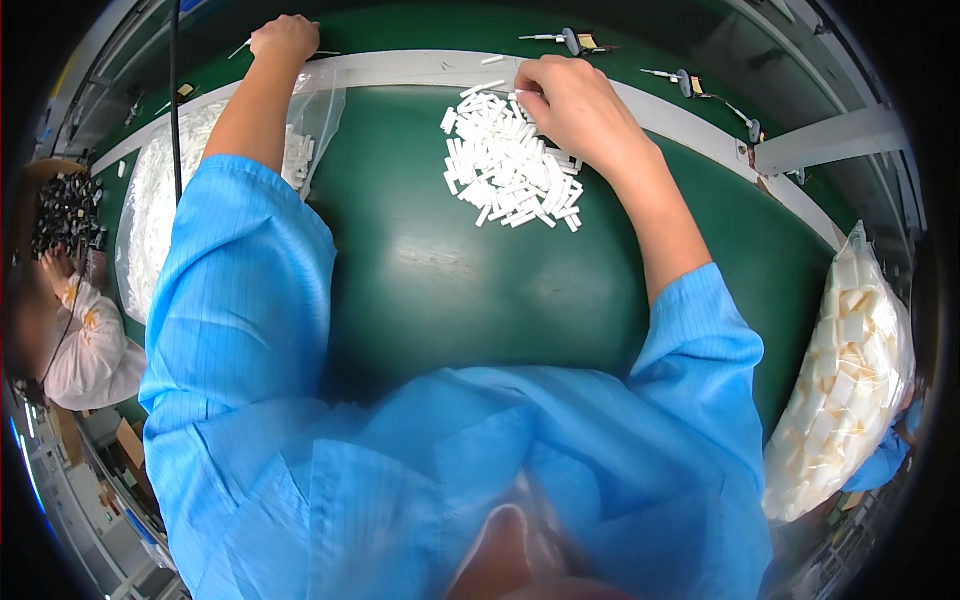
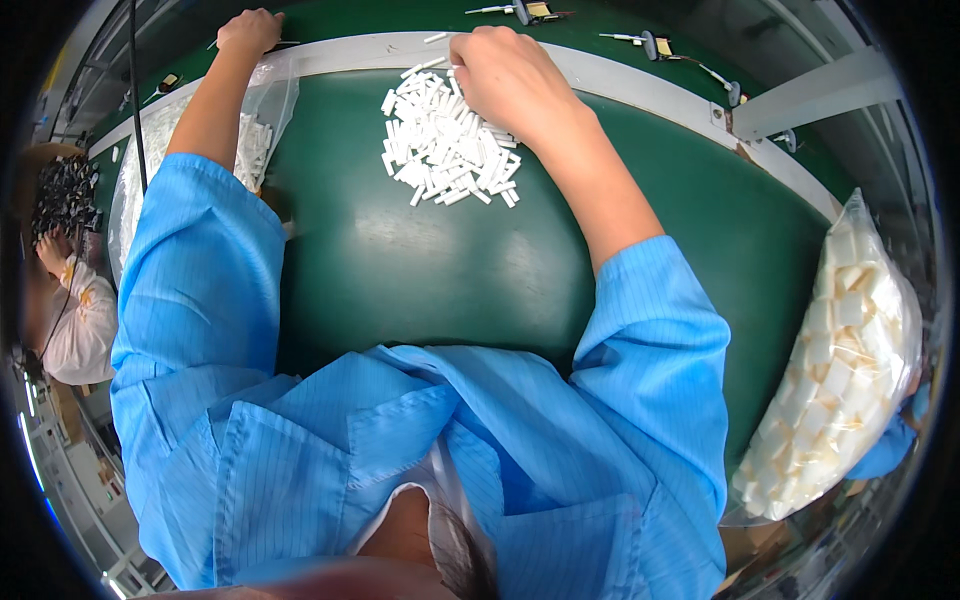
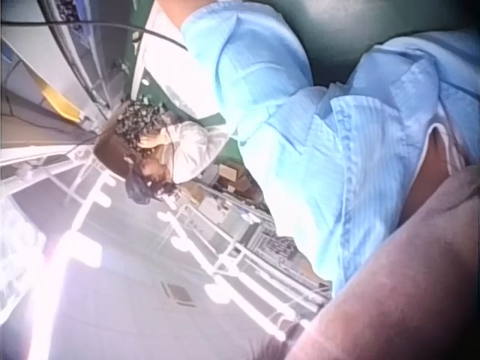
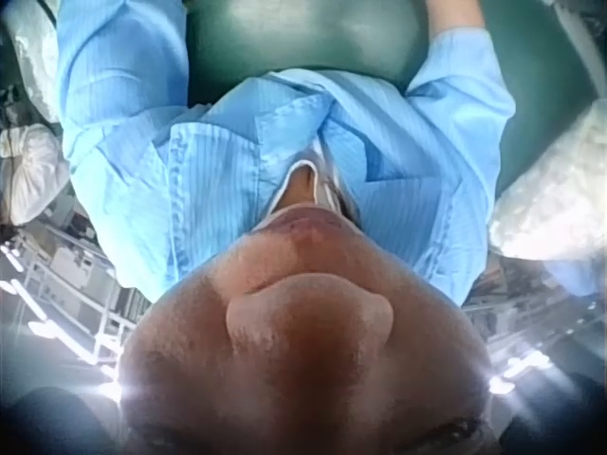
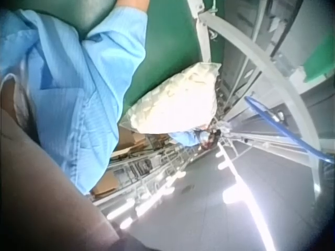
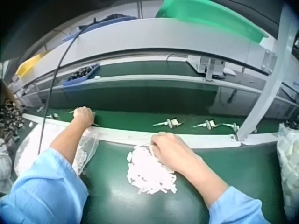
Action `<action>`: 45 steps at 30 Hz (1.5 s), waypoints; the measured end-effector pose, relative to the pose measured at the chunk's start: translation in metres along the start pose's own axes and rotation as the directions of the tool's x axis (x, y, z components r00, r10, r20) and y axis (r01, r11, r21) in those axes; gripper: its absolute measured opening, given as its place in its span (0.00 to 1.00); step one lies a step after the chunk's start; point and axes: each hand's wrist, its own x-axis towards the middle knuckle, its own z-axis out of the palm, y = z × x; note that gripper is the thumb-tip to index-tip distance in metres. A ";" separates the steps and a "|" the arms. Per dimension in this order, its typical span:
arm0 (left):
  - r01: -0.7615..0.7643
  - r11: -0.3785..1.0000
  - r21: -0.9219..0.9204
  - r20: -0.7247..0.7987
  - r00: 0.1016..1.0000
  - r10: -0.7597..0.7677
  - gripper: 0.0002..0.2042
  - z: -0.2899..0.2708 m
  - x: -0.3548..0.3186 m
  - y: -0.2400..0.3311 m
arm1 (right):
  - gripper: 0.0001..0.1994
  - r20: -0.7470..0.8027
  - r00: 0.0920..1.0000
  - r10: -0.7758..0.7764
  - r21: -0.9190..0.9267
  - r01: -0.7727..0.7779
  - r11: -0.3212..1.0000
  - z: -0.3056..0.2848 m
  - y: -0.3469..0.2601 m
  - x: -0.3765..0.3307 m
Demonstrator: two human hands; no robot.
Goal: The person assembles small white plastic pins onto thin metal assemblies by hand at a factory workstation.
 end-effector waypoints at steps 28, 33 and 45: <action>0.554 -0.816 -0.167 -0.127 0.808 0.575 0.09 -0.085 -0.098 0.186 | 0.13 0.037 0.888 0.458 0.847 -0.271 0.457 0.013 0.051 0.013; 0.495 -0.852 -0.173 -0.088 0.853 0.514 0.09 -0.083 -0.101 0.192 | 0.12 0.096 0.886 0.453 0.791 -0.344 0.506 0.015 0.041 0.011; 0.469 -0.841 -0.270 -0.084 0.858 0.506 0.08 -0.091 -0.122 0.203 | 0.11 0.046 0.873 0.486 0.906 -0.242 0.348 0.014 0.056 0.013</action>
